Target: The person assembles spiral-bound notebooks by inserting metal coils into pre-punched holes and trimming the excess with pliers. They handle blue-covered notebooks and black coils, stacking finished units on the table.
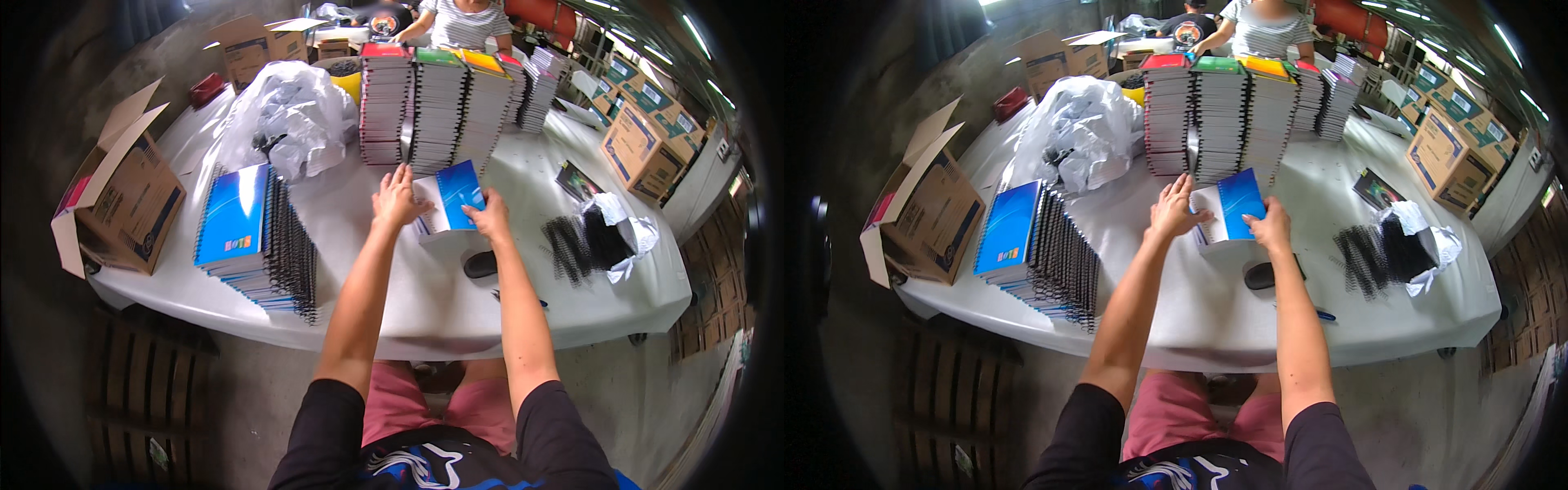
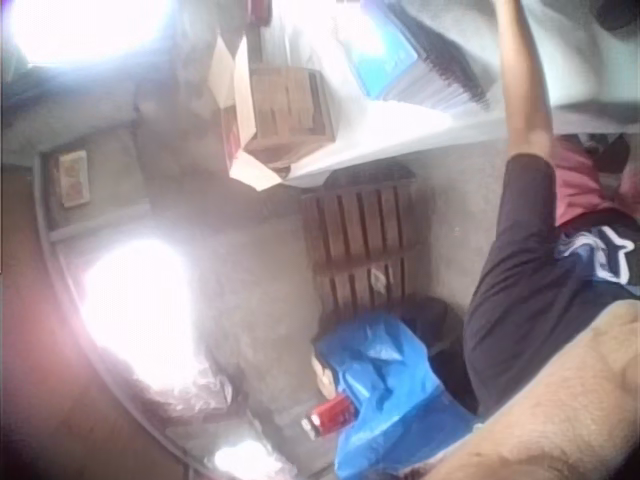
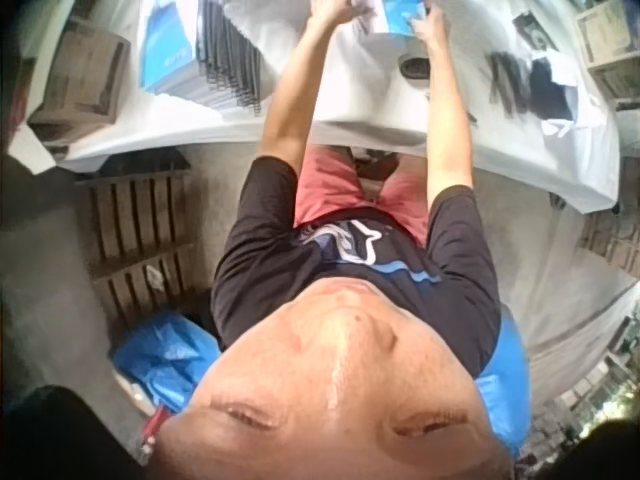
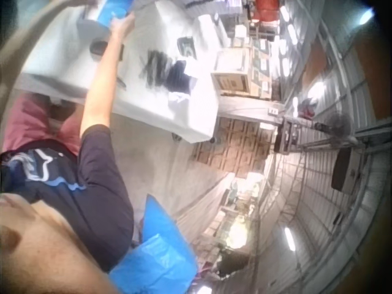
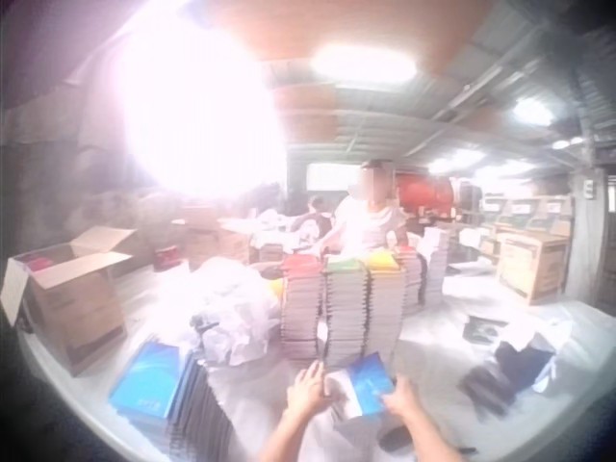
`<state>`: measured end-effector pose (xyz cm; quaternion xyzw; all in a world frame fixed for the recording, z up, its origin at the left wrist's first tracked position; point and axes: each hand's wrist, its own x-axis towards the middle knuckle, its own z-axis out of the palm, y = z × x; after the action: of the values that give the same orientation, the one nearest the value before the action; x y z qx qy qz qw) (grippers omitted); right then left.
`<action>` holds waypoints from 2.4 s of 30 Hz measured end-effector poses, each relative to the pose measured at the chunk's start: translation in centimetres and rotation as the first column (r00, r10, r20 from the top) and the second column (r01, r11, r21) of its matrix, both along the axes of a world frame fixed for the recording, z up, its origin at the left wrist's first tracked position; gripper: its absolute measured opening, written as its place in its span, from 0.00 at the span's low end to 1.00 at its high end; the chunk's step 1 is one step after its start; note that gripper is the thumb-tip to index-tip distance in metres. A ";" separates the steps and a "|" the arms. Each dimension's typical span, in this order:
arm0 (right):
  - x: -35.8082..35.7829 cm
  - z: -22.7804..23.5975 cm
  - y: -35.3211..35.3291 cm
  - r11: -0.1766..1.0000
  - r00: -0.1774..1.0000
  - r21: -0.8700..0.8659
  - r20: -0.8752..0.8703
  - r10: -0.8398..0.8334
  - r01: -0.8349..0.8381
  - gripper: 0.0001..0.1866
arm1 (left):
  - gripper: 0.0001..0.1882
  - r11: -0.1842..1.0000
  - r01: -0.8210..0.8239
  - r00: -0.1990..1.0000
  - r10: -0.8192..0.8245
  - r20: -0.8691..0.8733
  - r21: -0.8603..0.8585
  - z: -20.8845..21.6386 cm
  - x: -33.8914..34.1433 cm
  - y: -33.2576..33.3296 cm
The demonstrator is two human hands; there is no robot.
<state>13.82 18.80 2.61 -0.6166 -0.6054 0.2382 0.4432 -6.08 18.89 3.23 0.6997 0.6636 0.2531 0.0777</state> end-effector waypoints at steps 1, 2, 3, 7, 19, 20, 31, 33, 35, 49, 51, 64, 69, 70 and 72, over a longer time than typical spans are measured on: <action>0.5 -0.1 0.0 1.000 1.000 -0.014 0.016 -0.005 0.005 0.19 | 0.49 0.975 0.038 0.998 -0.025 0.063 -0.219 0.8 0.3 1.1; 0.8 -0.2 0.1 1.000 0.999 -0.029 0.031 -0.005 0.006 0.20 | 0.49 0.960 0.068 0.996 -0.052 0.066 -0.273 1.2 0.2 1.6; 0.4 -0.5 0.3 0.999 0.999 -0.049 0.039 0.008 -0.006 0.21 | 0.49 0.940 0.082 0.996 -0.065 0.062 -0.331 1.2 -0.4 1.9; 1.5 -0.7 0.2 0.996 0.993 -0.072 0.102 -0.053 0.061 0.24 | 0.44 0.976 0.058 0.998 -0.062 -0.011 -0.208 2.6 1.5 1.3; 0.8 0.5 -1.8 0.999 0.980 0.031 -0.198 0.019 -0.014 0.16 | 0.29 0.979 -0.158 0.805 0.054 0.591 0.126 0.5 2.9 1.6; 0.7 0.2 -1.9 0.998 0.978 0.064 -0.205 0.036 -0.024 0.16 | 0.28 0.981 -0.153 0.815 0.057 0.577 0.119 0.1 2.8 1.6; 1.3 -0.4 -1.1 0.991 0.972 -0.007 -0.193 0.133 -0.136 0.22 | 0.25 0.987 -0.122 0.992 0.125 0.022 -0.102 -1.6 2.6 3.2; 1.7 -1.4 -0.4 0.989 0.969 0.041 -0.200 0.147 -0.142 0.21 | 0.23 0.998 -0.068 0.997 0.068 -0.047 0.002 -1.8 3.1 3.0; 1.9 -1.8 -0.3 0.986 0.967 0.084 -0.201 0.158 -0.144 0.21 | 0.21 0.995 -0.092 0.996 0.092 0.000 0.045 -1.2 3.7 2.5; -0.7 3.2 -4.6 0.944 0.563 0.302 -0.761 0.324 -0.136 0.30 | 0.28 0.962 0.193 0.751 -0.273 0.601 0.195 2.8 4.3 -1.1; -0.7 3.8 -5.9 0.929 0.651 0.299 -0.664 0.368 -0.219 0.30 | 0.19 0.893 0.384 0.434 -0.400 0.808 0.235 3.6 4.5 -2.3; 18.3 -1.2 -9.3 0.951 0.625 -0.015 0.757 -0.192 0.310 0.17 | 0.23 0.946 0.227 0.894 -0.297 -0.335 -0.231 3.6 -1.8 -15.1; 19.6 -0.8 -8.6 0.921 0.594 0.373 0.718 -0.362 0.110 0.14 | 0.25 0.978 0.114 0.850 -0.007 -0.527 0.172 1.4 0.0 -18.1; 19.0 0.7 -8.7 0.904 0.622 0.419 0.686 -0.377 0.086 0.14 | 0.26 0.970 0.106 0.841 0.029 -0.540 0.218 0.8 0.5 -18.3; 16.0 3.1 -9.7 0.895 0.736 0.444 0.595 -0.323 0.033 0.14 | 0.28 0.951 0.088 0.817 0.101 -0.567 0.296 -1.2 0.9 -18.4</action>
<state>29.83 9.10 5.72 -0.6112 -0.6940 -0.1681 0.3415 -5.19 0.49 2.03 0.7443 0.6103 0.1306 -0.2379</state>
